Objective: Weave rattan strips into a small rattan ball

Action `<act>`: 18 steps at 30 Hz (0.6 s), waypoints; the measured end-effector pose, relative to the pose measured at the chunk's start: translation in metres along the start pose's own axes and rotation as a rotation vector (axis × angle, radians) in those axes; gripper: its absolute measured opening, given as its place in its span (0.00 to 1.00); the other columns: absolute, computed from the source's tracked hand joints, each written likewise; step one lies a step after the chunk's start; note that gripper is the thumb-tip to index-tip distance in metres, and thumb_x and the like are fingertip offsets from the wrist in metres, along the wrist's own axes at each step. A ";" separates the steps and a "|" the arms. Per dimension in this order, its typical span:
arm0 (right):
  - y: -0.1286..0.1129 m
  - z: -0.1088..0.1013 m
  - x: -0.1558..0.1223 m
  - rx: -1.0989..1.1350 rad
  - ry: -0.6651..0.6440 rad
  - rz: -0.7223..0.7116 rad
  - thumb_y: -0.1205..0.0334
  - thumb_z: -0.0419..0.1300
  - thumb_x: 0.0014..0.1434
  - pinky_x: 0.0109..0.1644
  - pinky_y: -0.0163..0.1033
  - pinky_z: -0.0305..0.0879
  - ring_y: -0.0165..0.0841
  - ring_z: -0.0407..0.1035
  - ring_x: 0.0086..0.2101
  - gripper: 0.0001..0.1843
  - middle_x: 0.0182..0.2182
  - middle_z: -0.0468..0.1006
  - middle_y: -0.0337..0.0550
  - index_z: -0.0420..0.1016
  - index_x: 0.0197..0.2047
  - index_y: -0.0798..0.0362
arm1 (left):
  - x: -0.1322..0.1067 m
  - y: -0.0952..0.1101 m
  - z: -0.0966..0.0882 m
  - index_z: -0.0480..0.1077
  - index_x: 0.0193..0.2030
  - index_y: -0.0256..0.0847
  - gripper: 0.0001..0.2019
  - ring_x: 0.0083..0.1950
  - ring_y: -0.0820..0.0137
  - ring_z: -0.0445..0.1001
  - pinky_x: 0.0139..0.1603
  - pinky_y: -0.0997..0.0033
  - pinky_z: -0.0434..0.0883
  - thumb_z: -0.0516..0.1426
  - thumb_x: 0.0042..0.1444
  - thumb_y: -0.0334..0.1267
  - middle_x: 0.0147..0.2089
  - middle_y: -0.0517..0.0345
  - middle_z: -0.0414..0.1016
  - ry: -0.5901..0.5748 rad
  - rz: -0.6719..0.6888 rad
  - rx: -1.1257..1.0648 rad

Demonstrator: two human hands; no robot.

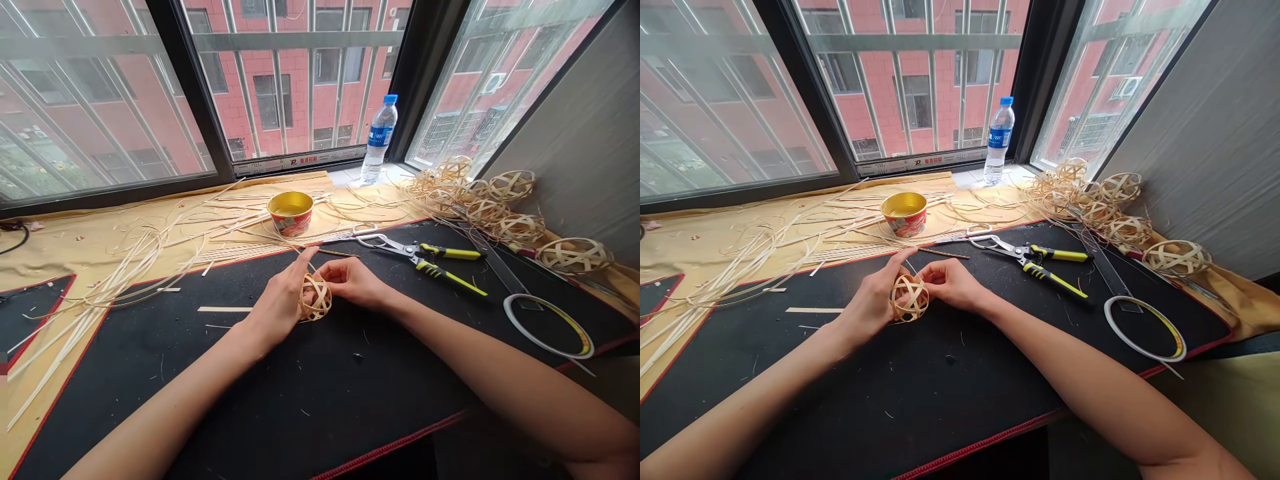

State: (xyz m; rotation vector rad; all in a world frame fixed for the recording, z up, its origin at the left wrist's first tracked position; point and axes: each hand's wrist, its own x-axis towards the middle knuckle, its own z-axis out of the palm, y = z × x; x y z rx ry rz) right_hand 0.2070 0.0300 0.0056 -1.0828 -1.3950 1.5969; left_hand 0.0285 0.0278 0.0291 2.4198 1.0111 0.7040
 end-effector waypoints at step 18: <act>-0.002 0.001 -0.001 0.062 -0.009 0.026 0.54 0.74 0.32 0.32 0.35 0.70 0.29 0.72 0.26 0.22 0.24 0.78 0.40 0.76 0.28 0.58 | -0.004 0.002 0.003 0.48 0.65 0.38 0.31 0.38 0.67 0.73 0.40 0.67 0.71 0.50 0.54 0.25 0.40 0.52 0.71 -0.025 0.093 0.146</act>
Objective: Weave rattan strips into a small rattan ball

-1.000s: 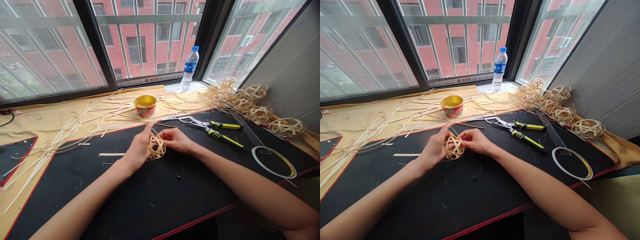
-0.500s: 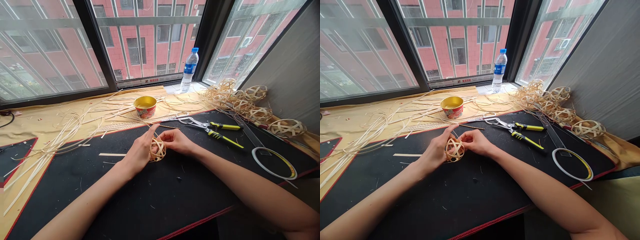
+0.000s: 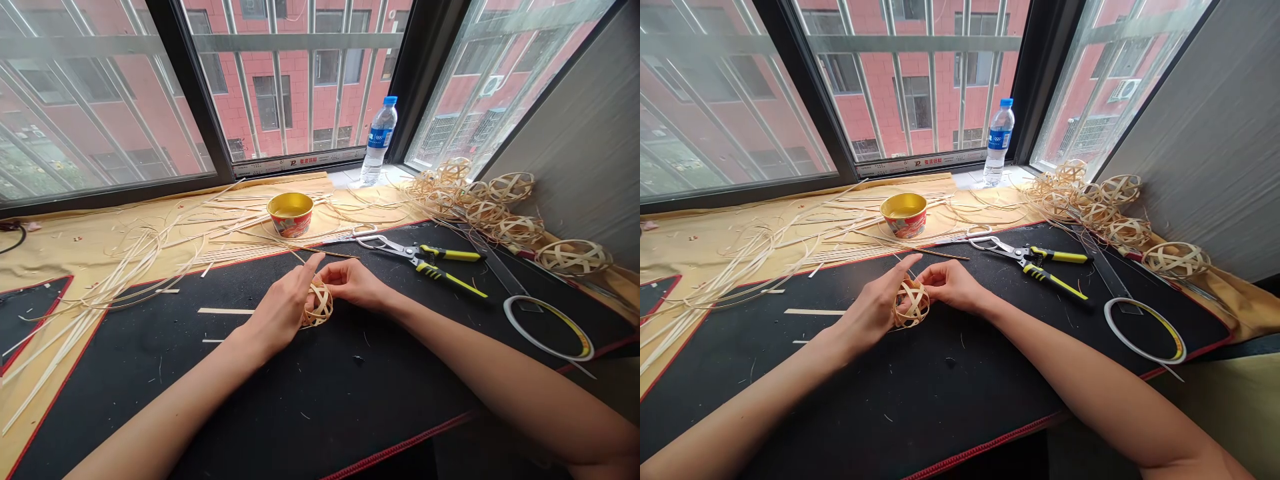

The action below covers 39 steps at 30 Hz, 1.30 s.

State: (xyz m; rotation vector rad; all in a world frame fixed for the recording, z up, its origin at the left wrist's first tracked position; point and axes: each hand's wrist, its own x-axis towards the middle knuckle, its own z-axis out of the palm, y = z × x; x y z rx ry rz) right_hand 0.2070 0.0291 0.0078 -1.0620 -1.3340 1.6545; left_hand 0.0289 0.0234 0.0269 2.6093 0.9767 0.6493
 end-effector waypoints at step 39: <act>0.001 -0.001 -0.001 -0.002 -0.012 0.010 0.53 0.73 0.36 0.35 0.35 0.68 0.29 0.72 0.27 0.21 0.25 0.77 0.39 0.74 0.29 0.58 | 0.005 0.001 -0.005 0.49 0.65 0.40 0.35 0.29 0.74 0.69 0.34 0.76 0.65 0.51 0.49 0.22 0.29 0.64 0.70 0.055 -0.138 -0.250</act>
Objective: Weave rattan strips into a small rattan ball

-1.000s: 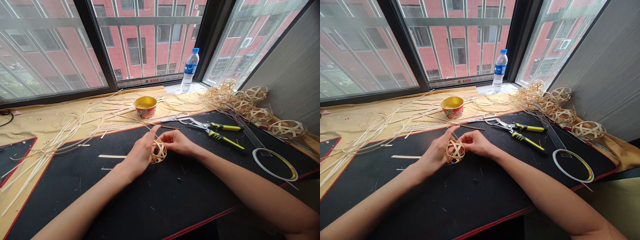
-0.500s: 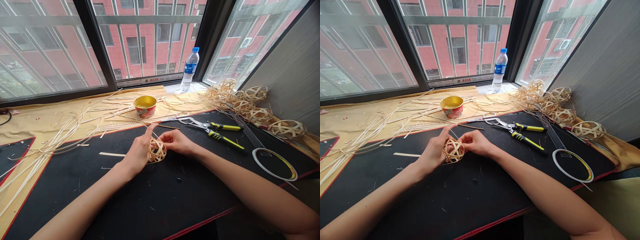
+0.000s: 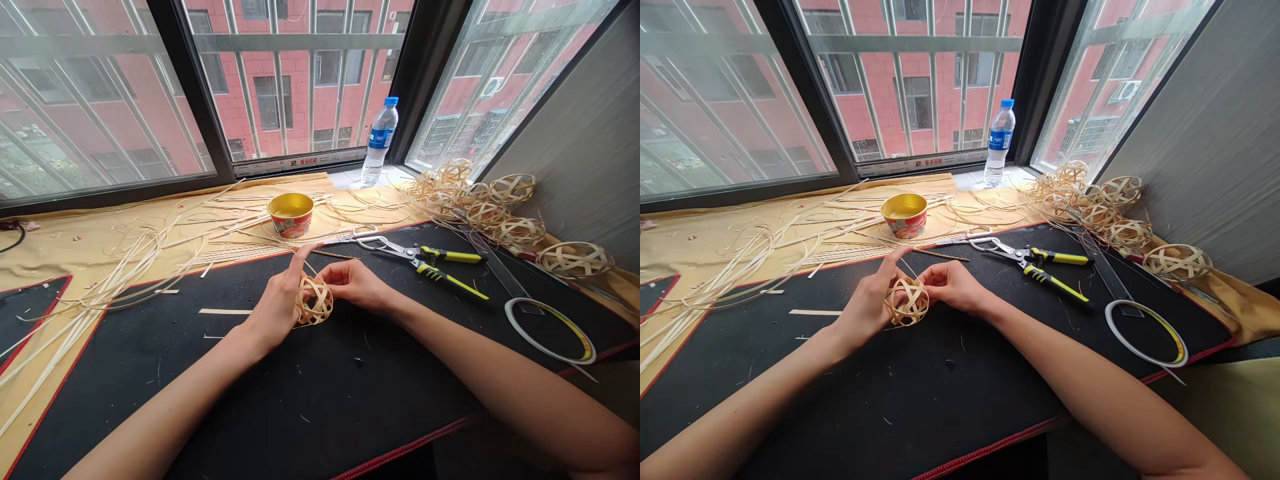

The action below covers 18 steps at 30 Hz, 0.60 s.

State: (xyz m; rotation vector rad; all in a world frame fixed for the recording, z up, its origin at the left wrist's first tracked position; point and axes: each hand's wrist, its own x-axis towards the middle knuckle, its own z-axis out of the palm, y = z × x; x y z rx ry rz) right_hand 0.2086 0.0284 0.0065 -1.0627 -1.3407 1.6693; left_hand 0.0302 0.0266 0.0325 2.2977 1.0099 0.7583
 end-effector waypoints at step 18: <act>-0.002 -0.004 -0.002 -0.116 -0.076 0.004 0.53 0.69 0.45 0.35 0.36 0.68 0.30 0.72 0.30 0.19 0.28 0.77 0.41 0.69 0.32 0.56 | 0.000 0.000 -0.001 0.51 0.66 0.38 0.33 0.31 0.75 0.72 0.34 0.77 0.68 0.54 0.53 0.27 0.33 0.61 0.75 0.004 -0.103 -0.213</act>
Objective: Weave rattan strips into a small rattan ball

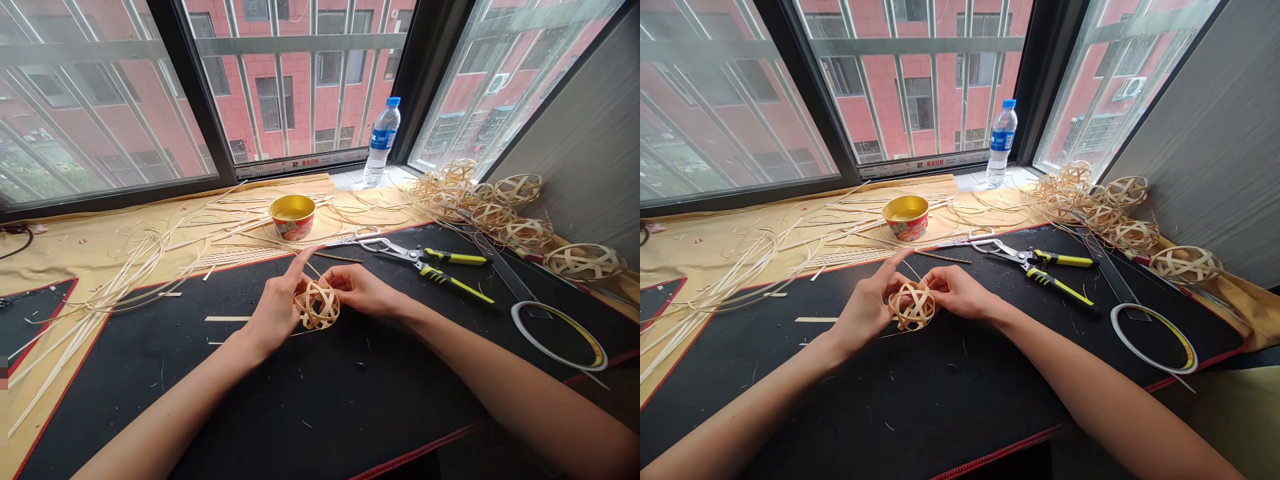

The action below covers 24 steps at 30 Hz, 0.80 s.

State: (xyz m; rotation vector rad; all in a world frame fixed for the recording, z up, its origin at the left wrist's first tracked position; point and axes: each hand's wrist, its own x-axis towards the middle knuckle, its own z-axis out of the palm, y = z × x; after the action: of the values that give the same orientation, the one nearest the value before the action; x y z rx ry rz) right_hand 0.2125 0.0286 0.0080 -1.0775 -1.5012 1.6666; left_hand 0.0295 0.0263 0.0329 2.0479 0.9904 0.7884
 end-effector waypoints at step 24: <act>-0.012 -0.005 -0.007 0.012 -0.141 0.071 0.43 0.64 0.49 0.39 0.38 0.69 0.32 0.73 0.34 0.27 0.32 0.78 0.45 0.69 0.41 0.59 | 0.000 0.000 0.003 0.44 0.69 0.44 0.37 0.32 0.75 0.72 0.39 0.75 0.69 0.53 0.53 0.28 0.32 0.64 0.74 -0.001 0.042 -0.033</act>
State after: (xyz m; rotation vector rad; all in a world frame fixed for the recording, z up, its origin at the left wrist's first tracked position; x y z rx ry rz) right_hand 0.2193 0.0270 0.0211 -1.0364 -1.5543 1.8316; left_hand 0.0321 0.0254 0.0311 2.0462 0.9312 0.8206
